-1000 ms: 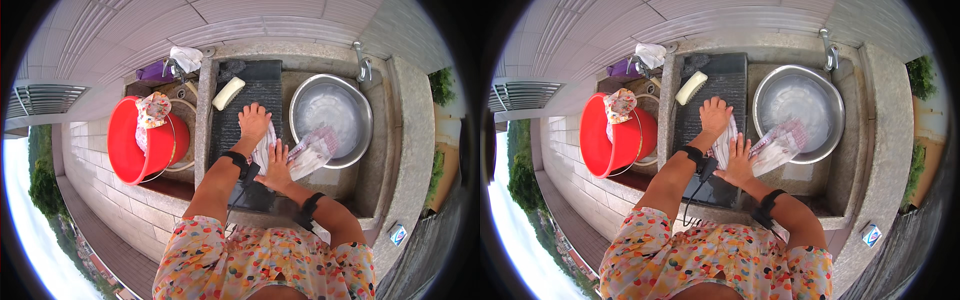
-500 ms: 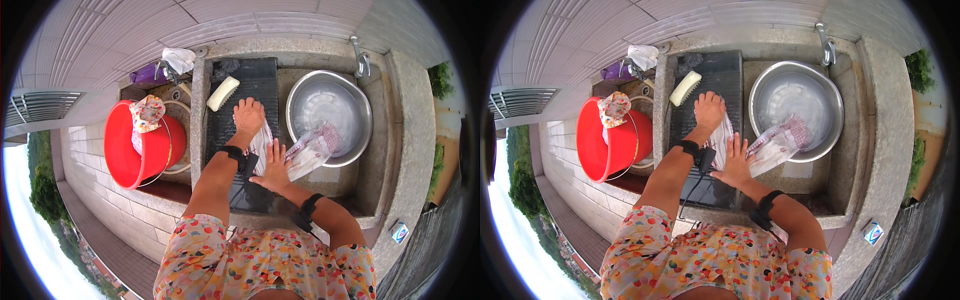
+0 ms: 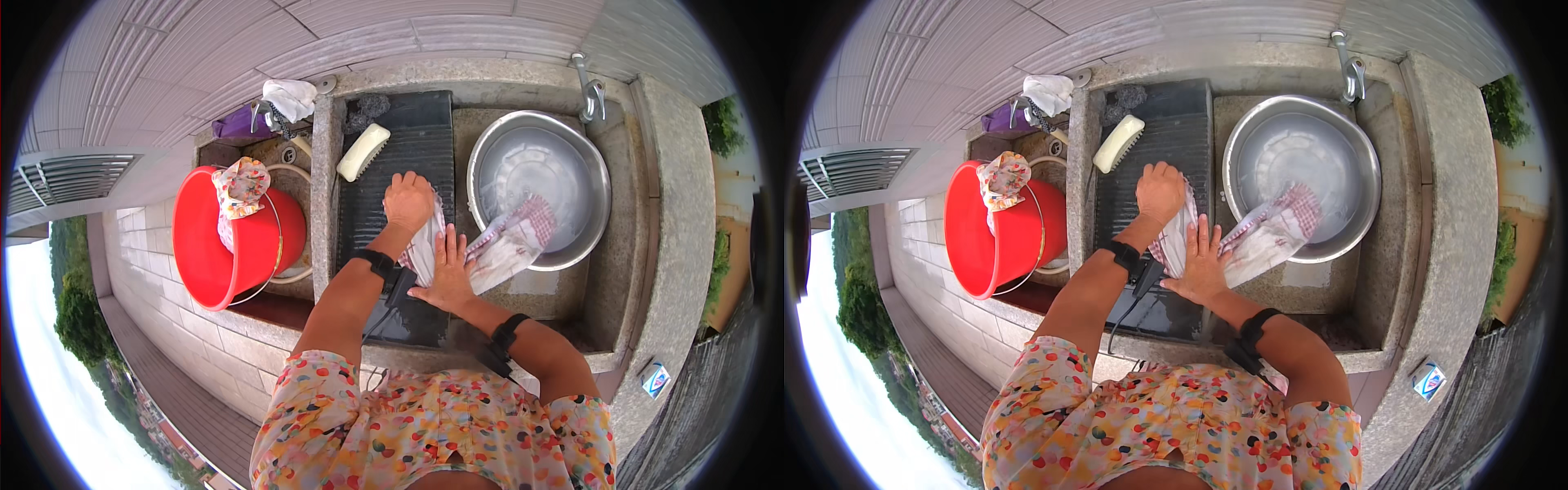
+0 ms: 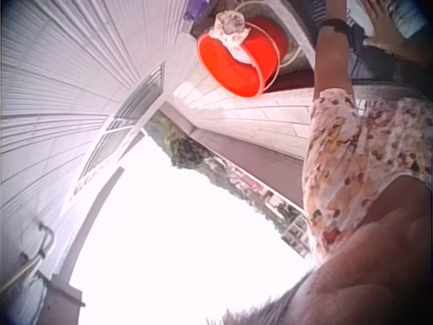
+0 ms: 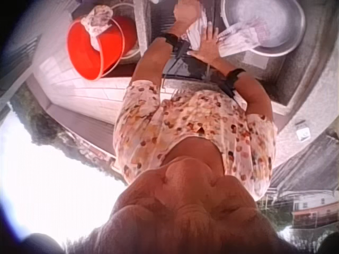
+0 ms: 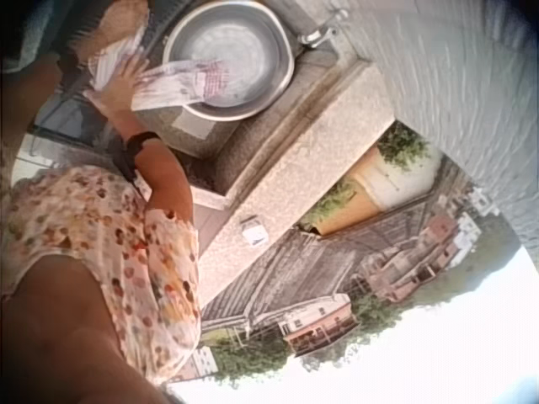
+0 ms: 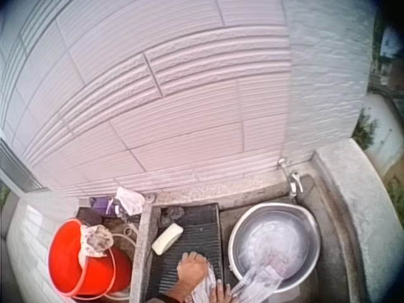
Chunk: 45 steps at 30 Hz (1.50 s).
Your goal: Hand washing a patterned cloth at an outdoor stone sink.
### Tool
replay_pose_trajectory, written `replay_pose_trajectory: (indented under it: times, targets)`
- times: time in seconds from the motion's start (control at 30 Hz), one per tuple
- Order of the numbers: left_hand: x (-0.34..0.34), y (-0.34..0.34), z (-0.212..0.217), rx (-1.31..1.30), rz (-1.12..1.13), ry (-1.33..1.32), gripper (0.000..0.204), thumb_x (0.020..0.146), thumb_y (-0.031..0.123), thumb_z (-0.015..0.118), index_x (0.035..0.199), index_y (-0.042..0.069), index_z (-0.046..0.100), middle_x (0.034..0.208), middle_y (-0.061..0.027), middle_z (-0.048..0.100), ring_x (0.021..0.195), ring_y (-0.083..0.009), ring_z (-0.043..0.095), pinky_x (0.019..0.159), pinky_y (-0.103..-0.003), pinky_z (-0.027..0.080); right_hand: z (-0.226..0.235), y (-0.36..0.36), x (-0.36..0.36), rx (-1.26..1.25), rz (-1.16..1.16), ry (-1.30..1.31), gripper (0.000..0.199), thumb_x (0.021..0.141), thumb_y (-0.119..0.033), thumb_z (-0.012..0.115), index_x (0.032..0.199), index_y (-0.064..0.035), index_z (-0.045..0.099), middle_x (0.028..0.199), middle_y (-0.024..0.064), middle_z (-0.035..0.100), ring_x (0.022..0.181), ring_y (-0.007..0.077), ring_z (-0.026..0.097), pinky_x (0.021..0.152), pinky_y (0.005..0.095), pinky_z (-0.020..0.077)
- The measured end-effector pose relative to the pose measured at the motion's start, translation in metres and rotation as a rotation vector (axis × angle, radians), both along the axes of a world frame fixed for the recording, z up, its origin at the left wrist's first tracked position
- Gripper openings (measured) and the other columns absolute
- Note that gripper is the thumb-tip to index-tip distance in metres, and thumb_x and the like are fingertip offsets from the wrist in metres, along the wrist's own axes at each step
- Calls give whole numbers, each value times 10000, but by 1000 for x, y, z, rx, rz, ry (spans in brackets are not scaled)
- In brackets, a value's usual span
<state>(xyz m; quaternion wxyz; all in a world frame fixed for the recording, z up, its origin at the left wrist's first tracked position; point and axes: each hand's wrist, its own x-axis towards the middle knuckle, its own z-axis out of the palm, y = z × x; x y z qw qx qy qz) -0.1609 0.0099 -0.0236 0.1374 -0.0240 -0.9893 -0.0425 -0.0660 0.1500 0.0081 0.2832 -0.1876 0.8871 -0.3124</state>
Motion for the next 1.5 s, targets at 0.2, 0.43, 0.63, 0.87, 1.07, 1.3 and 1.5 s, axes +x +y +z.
replay_pose_trajectory:
  times: [0.2, 0.43, 0.63, 0.87, 1.07, 1.3, 1.5]
  targets:
    - [-4, 13, 21, 152, 161, 14, 209, 707, 261, 616, 698, 62, 555, 923, -68, 516, 828, -263, 461, 681, -386, 374, -5, 3, -3, 31, -4, 16, 1209, 519, -489, 735, 1336, -7, -13, 1400, 185, -60, 1257, 464, 8, 864, 681, 212]
    - [106, 20, 26, 378, -428, -124, 153, 654, 205, 614, 652, 63, 555, 783, -55, 536, 702, -254, 483, 632, -349, 407, -7, 5, 1, 33, 17, 98, 1115, 548, -497, 713, 1337, 6, 106, 1407, 161, -62, 1263, 448, -5, 869, 679, 179]
    - [-34, 8, 8, 115, 163, -146, 274, 737, 329, 576, 747, 55, 594, 1029, -70, 490, 938, -276, 430, 771, -414, 332, -8, 3, 0, -16, -20, 52, 1219, 494, -502, 742, 1340, -4, 21, 1397, 202, -31, 1236, 496, 69, 834, 692, 226]
    - [44, 24, 32, 440, -172, -208, 283, 674, 310, 626, 813, 63, 618, 1048, -63, 535, 894, -287, 462, 719, -394, 381, -7, 6, -3, 59, -1, -35, 1171, 547, -490, 720, 1345, -13, 8, 1405, 170, -61, 1264, 447, 4, 879, 678, 186]
    - [54, 17, 26, 165, -336, -81, 116, 679, 141, 558, 738, 46, 588, 720, -27, 536, 696, -231, 480, 574, -344, 391, -3, 5, -3, -7, 6, 1, 1168, 540, -494, 719, 1339, 3, 29, 1399, 188, -48, 1254, 462, 34, 872, 676, 196]
    - [-27, 17, 11, 247, 147, -57, 344, 706, 433, 608, 783, 98, 601, 1030, -59, 479, 973, -280, 392, 777, -423, 314, -6, 4, -5, 20, 4, 17, 1192, 528, -496, 725, 1337, 2, 6, 1401, 183, -55, 1254, 465, 31, 862, 679, 209]
    - [90, 28, 49, 430, -274, -52, 214, 629, 234, 666, 721, 62, 579, 836, -74, 504, 740, -257, 448, 639, -358, 395, -19, 6, 0, 54, 16, 77, 1094, 563, -532, 680, 1342, -14, 114, 1402, 178, -62, 1266, 443, 5, 881, 680, 170]
